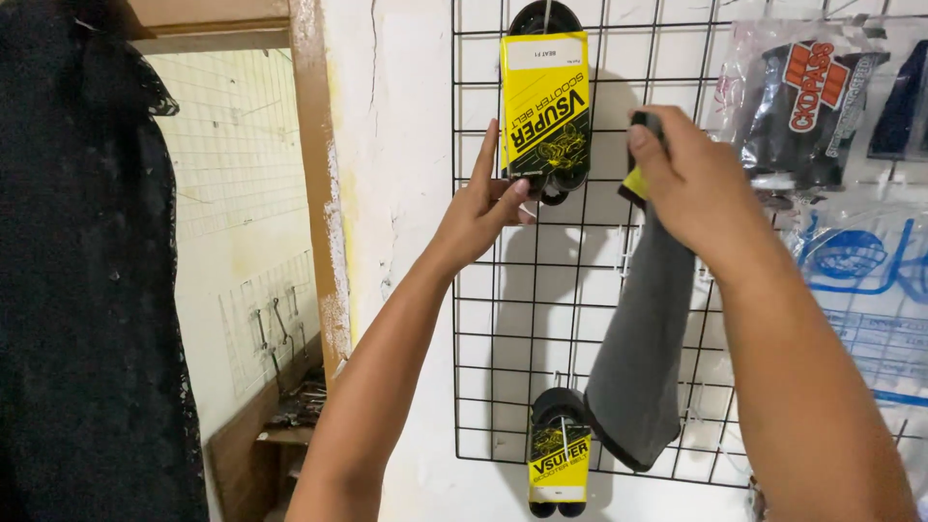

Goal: The person wipes a scooter belt with a cloth, repeatedly rubbing its surface and edges. The person then hangs the belt on a wall grid and repeats the wiping process on another belt.

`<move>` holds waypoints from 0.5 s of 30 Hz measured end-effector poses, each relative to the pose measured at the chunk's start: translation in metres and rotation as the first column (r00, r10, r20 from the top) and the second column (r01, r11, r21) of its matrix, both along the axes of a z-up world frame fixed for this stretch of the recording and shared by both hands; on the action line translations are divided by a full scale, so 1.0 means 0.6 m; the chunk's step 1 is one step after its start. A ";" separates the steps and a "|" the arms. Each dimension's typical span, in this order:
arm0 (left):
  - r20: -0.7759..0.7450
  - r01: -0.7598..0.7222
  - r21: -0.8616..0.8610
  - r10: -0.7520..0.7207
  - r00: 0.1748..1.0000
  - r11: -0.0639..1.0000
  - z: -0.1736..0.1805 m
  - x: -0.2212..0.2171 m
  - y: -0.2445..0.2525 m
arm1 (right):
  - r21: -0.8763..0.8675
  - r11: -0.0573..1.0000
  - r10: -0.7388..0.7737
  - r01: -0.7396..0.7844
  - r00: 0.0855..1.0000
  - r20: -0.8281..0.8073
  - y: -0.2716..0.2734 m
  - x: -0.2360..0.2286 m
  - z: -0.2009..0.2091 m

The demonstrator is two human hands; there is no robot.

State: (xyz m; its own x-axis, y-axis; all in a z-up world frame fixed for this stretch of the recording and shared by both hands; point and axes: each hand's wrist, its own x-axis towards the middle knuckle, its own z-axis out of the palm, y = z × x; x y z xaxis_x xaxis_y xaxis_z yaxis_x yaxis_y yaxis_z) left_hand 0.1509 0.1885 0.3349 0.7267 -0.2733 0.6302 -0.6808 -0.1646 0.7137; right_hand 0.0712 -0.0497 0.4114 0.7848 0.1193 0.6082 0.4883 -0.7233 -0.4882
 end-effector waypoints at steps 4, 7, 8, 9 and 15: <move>0.039 -0.136 0.035 0.135 0.990 0.990 -0.051 -0.030 0.027 | -0.002 0.999 0.050 -0.050 0.970 0.240 -0.055 -0.106 -0.035; 0.228 -0.248 -0.096 0.264 0.937 0.964 -0.150 -0.068 0.049 | 0.072 0.997 -0.013 0.007 0.996 0.093 -0.094 -0.188 -0.125; 0.362 -0.242 -0.133 0.274 0.891 0.961 -0.201 -0.088 0.056 | -0.058 0.987 -0.157 0.150 0.979 -0.132 -0.111 -0.207 -0.181; 0.490 -0.228 -0.173 0.285 0.824 0.958 -0.250 -0.105 0.061 | -0.217 0.939 -0.326 0.267 0.890 -0.319 -0.130 -0.225 -0.235; 0.065 -0.388 -0.115 0.396 0.916 0.915 -0.585 -0.284 -0.006 | 0.206 0.866 0.498 -0.455 0.812 -0.304 -0.206 -0.107 -0.932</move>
